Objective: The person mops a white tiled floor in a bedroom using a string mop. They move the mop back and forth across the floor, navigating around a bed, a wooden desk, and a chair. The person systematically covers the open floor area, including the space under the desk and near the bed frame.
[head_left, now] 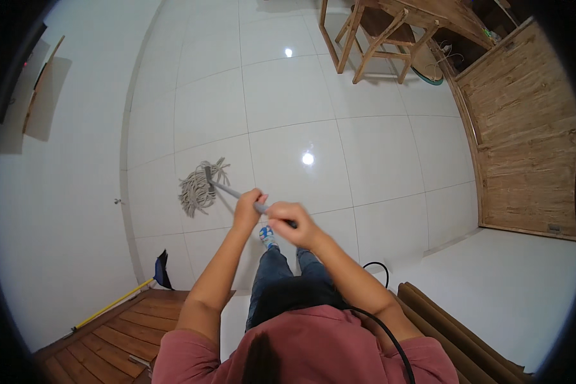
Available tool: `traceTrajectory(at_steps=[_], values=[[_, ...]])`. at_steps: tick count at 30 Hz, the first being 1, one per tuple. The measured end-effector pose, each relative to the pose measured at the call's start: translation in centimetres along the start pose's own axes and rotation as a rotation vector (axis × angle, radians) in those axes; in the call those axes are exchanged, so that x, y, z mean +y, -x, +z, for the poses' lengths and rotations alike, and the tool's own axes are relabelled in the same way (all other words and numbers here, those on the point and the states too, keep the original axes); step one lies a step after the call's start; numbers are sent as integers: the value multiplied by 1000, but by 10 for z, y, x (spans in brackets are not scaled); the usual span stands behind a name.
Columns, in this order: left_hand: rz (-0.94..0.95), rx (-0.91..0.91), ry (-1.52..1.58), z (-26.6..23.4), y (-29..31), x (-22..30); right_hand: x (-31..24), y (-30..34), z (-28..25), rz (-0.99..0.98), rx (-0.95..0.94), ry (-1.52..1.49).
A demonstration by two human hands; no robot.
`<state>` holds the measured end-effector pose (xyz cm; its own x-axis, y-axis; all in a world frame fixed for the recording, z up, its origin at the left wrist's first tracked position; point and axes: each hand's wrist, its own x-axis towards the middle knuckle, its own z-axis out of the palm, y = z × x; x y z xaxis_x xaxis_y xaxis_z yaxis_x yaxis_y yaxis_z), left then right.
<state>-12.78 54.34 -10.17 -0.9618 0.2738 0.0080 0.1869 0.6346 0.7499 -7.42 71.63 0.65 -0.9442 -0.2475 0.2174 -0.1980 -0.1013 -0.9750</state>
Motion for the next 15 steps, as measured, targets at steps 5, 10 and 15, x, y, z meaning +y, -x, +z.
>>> traceTrajectory(at_steps=[5, 10, 15], values=[[76, 14, 258, 55, -17, 91, -85, 24, -62, 145, 212, 48], [362, -68, 365, 82, -22, 182, -160, 47, -85, 73, 417, 174], [362, -257, 445, 109, -17, 203, -164, 58, -79, -24, 466, 311]])
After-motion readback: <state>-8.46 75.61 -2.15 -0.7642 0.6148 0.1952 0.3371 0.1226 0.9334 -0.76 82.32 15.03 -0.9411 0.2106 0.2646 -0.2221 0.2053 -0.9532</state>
